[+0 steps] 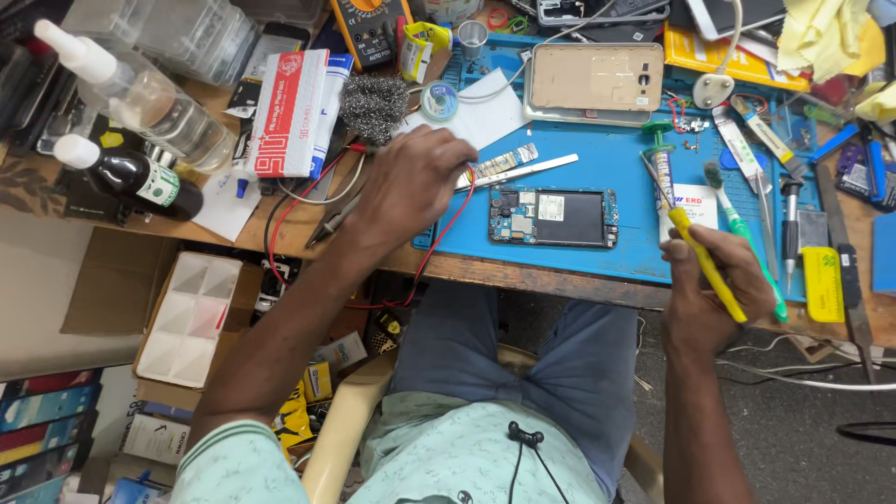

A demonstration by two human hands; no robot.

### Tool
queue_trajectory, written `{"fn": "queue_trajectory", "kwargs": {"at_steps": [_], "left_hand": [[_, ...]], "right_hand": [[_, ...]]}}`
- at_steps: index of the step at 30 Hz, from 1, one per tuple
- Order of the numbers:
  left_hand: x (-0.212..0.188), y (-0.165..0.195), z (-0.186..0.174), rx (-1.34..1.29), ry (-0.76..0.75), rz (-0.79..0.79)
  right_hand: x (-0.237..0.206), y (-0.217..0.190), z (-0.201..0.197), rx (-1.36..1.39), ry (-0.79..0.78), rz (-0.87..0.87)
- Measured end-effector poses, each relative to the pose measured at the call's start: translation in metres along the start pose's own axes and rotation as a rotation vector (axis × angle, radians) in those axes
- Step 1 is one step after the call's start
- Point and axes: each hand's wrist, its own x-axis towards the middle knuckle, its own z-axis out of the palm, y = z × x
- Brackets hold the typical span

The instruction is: The person tests a smartphone connected to a charging cable, then pries open its back cover and works on the internal components. They clean the phone's interior with a brush, pry at the frame with a yellow tool, handle the battery, and hold the disassembled phone and its removed back cover.

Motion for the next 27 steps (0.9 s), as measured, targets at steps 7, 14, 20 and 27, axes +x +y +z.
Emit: {"fn": "queue_trajectory", "kwargs": {"at_steps": [7, 14, 20, 27], "left_hand": [[0.031, 0.003, 0.033, -0.031, -0.167, 0.028], [0.045, -0.020, 0.024, -0.057, -0.008, -0.011], [0.062, -0.017, 0.059, 0.030, -0.217, 0.031], [0.088, -0.025, 0.080, 0.033, -0.538, -0.161]], "right_hand": [[0.007, 0.004, 0.010, -0.089, 0.060, -0.003], [0.011, 0.005, 0.011, -0.046, 0.087, 0.053], [0.010, 0.011, 0.010, -0.017, 0.081, 0.075], [0.011, 0.024, 0.007, -0.026, 0.086, 0.055]]}}
